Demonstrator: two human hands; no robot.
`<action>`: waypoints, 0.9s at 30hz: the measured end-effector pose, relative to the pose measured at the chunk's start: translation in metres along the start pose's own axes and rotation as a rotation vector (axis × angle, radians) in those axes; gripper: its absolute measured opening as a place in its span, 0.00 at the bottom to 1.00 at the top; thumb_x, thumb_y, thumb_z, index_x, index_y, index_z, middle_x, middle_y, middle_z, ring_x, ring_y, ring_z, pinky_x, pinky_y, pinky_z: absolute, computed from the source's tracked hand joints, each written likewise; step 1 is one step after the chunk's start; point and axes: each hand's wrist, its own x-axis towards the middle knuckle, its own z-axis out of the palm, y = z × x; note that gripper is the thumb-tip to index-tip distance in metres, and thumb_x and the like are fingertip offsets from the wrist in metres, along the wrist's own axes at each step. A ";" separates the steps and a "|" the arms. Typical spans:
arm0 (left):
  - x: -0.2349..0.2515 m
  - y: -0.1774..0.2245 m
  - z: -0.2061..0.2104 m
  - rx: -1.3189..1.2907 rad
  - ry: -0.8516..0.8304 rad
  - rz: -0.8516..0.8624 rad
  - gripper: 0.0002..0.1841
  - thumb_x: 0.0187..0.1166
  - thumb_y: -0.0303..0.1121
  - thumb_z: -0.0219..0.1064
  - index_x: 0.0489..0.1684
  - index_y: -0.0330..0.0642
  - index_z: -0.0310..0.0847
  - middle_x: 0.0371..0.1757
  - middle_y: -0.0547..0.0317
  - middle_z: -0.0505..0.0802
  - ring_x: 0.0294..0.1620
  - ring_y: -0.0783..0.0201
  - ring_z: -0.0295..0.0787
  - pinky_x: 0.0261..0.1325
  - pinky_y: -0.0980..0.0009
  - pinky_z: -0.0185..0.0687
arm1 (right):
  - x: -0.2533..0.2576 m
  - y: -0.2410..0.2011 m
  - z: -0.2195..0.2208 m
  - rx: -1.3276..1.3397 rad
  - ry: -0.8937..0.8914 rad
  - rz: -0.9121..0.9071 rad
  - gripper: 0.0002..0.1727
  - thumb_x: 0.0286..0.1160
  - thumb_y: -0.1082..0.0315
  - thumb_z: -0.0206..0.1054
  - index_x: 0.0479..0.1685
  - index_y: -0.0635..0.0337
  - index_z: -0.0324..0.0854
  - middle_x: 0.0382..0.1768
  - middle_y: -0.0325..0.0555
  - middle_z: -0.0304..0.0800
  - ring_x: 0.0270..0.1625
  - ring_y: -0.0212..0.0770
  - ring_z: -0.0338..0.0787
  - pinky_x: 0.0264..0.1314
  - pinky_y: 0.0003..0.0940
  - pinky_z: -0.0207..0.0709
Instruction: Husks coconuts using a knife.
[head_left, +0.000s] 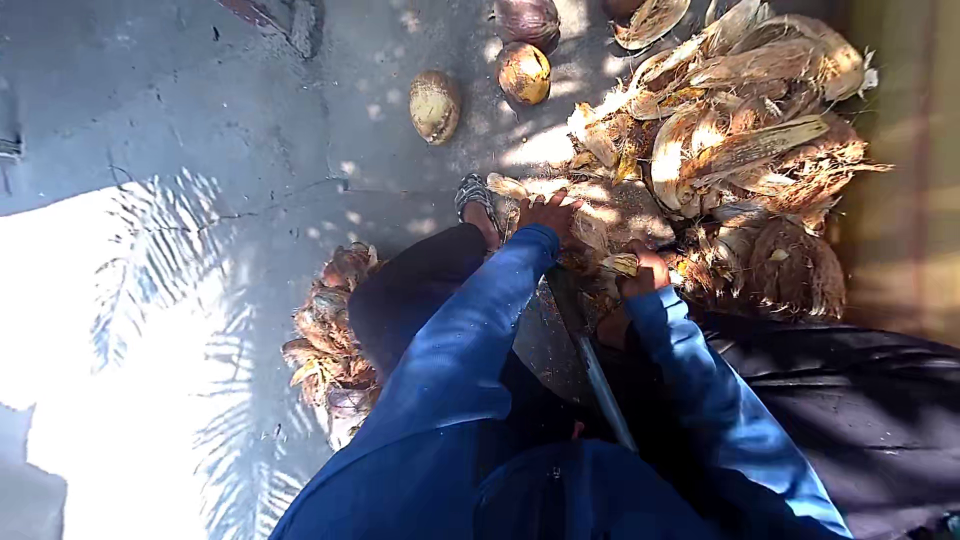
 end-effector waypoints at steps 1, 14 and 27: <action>0.001 -0.002 -0.002 -0.032 -0.002 -0.010 0.54 0.52 0.74 0.78 0.90 0.78 0.62 0.97 0.65 0.57 0.90 0.41 0.60 0.83 0.27 0.47 | -0.021 0.004 -0.007 0.037 0.099 -0.053 0.21 0.51 0.81 0.72 0.51 0.74 0.82 0.40 0.67 0.90 0.47 0.62 0.92 0.52 0.63 0.81; 0.016 0.020 -0.007 -0.004 0.042 -0.044 0.48 0.48 0.75 0.77 0.79 0.73 0.78 0.80 0.57 0.82 0.84 0.43 0.71 0.82 0.20 0.44 | -0.054 -0.033 -0.163 -0.127 0.559 -0.432 0.21 0.45 0.70 0.69 0.45 0.66 0.76 0.34 0.48 0.86 0.35 0.32 0.85 0.38 0.31 0.79; 0.009 0.020 -0.005 -0.060 0.085 0.054 0.44 0.49 0.72 0.79 0.73 0.67 0.85 0.78 0.57 0.85 0.83 0.43 0.72 0.86 0.23 0.37 | 0.054 -0.050 -0.166 -0.058 0.301 -0.057 0.35 0.78 0.67 0.70 0.81 0.74 0.60 0.70 0.69 0.80 0.69 0.53 0.86 0.73 0.47 0.80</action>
